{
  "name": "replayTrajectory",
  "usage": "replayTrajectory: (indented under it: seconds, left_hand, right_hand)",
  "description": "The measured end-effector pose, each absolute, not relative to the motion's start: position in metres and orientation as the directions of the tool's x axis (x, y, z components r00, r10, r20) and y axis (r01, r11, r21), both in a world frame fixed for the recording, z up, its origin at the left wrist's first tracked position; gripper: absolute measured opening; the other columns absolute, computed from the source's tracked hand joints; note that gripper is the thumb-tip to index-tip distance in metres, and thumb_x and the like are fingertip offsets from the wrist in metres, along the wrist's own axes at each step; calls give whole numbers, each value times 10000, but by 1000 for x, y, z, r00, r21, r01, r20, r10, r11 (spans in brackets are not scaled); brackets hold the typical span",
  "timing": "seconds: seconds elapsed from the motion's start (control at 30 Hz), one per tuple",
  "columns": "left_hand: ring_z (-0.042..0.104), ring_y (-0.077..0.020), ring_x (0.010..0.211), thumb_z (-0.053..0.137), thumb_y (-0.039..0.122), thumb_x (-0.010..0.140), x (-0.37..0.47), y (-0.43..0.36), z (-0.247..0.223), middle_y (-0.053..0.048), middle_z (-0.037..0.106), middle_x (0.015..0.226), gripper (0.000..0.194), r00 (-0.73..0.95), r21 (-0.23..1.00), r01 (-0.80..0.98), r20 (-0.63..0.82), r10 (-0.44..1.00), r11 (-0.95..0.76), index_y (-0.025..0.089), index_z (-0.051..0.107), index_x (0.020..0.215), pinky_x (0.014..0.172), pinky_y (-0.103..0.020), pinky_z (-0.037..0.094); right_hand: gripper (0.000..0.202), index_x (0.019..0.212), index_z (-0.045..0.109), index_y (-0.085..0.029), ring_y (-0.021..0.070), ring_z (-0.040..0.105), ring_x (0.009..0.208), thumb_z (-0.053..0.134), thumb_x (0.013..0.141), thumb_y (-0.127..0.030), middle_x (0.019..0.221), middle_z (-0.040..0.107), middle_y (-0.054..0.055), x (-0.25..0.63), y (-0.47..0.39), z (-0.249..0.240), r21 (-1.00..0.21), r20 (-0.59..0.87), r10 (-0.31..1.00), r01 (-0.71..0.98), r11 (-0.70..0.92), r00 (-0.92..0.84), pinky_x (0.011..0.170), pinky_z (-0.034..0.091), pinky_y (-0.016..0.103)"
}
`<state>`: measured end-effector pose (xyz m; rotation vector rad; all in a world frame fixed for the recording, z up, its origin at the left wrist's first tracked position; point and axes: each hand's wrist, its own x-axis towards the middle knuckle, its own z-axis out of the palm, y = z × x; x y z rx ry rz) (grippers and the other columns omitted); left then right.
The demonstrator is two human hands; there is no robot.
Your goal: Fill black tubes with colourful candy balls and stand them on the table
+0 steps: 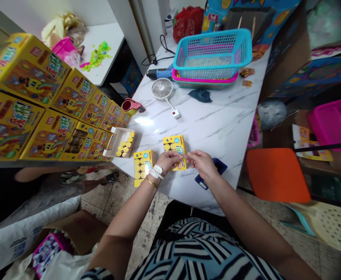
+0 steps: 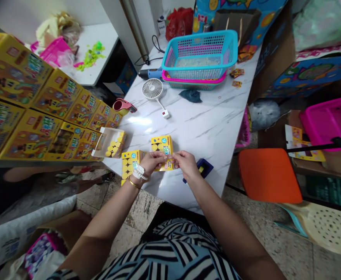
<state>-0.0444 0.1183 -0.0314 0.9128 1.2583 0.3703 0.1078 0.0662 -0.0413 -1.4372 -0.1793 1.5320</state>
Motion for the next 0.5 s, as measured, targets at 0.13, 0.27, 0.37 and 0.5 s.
replayTrajectory:
  seconds: [0.13,0.27,0.37,0.5]
  left_hand:
    - [436,-55,423,814,294,607,-29,131,-47,38,564,527,292,245,769,331,-630,737,548,131,659,793,453,-204,344]
    - [482,-66,450,741,182,648,-18,144,-58,42,585,552,158,195,764,455,-587,786,457,142,635,758,494,-203,396]
    - [500,-71,466,679,168,695,-20,144,-58,57,568,561,110,183,746,549,-548,816,377,156,598,768,520,-201,425]
    - [564,-107,570,654,187,713,-21,138,-49,39,586,615,93,164,671,701,-482,861,242,170,571,753,605,-226,461]
  right_hand:
    - [227,639,618,-176,102,572,536,809,581,-286,579,636,-16,112,73,-67,-687,-706,637,-523,-505,312,402,368,183]
    - [203,666,594,-149,93,586,563,780,693,-228,603,627,-8,110,85,-87,-603,-774,577,-582,-546,261,471,453,183]
    - [158,763,598,-117,87,600,603,672,846,-230,692,630,-7,103,91,-96,-521,-816,554,-626,-580,165,547,511,209]
    - [171,870,608,-117,76,588,617,587,925,-277,762,619,-16,94,93,-105,-491,-833,531,-651,-578,157,571,522,217]
